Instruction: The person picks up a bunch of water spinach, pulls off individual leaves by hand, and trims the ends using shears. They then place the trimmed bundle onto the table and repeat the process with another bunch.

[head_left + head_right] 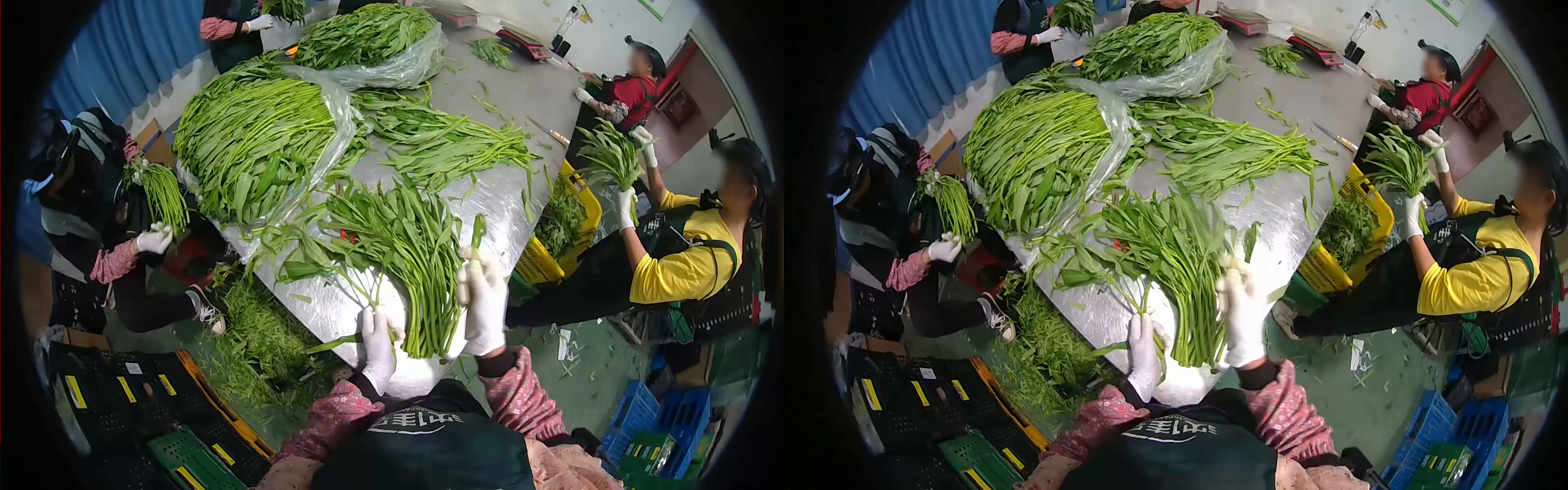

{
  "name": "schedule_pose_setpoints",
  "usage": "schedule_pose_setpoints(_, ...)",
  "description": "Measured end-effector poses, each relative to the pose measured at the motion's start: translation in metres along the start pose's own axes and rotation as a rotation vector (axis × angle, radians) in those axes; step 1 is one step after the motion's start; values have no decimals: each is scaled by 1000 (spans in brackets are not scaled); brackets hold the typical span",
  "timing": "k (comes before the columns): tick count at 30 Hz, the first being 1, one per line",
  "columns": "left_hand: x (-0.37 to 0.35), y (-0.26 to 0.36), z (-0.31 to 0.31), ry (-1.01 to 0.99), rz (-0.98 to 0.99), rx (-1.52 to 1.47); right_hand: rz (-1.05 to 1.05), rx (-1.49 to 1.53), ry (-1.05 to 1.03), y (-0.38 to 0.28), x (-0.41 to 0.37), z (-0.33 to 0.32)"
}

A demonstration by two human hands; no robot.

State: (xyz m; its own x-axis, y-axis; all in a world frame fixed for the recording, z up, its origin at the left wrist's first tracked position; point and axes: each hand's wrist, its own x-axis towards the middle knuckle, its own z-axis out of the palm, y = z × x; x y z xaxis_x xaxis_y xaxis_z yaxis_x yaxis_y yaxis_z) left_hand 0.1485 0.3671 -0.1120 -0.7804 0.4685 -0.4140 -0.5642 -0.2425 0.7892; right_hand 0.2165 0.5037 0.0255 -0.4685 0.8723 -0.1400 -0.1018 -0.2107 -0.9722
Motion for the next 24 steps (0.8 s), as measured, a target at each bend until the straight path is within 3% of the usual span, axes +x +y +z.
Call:
schedule_pose_setpoints(2,12,-22,-6,59,43,-43,100,-60,-321,-17,-21,50)
schedule_pose_setpoints(4,-1,7,12,19,-145,-445,297,-2,-690,-10,-39,99)
schedule_pose_setpoints(5,-5,10,12,4,-132,-344,-272,-304,-748,23,-36,111)
schedule_pose_setpoints(7,-10,14,9,-21,-96,-144,-519,-548,-571,20,-25,110)
schedule_pose_setpoints(10,-3,14,9,-64,-13,81,-522,-797,-176,52,22,74)
schedule_pose_setpoints(11,1,8,8,-93,16,129,-610,-954,-88,64,37,62)
schedule_pose_setpoints(13,7,-1,11,-129,-29,147,-571,-1138,-42,78,56,51)
schedule_pose_setpoints(15,9,3,19,-137,-36,372,-538,-1181,-125,90,67,44)
schedule_pose_setpoints(16,15,-9,16,-127,66,507,-538,-1205,-145,93,70,40)
schedule_pose_setpoints(19,30,-34,8,-88,244,770,-584,-1015,-45,99,72,30)
schedule_pose_setpoints(21,20,-10,20,-67,182,755,-373,-719,-58,109,74,16)
schedule_pose_setpoints(22,22,-16,18,-52,309,802,-209,-542,-57,104,70,13)
schedule_pose_setpoints(24,28,-25,13,-75,289,758,26,-233,-59,94,63,7)
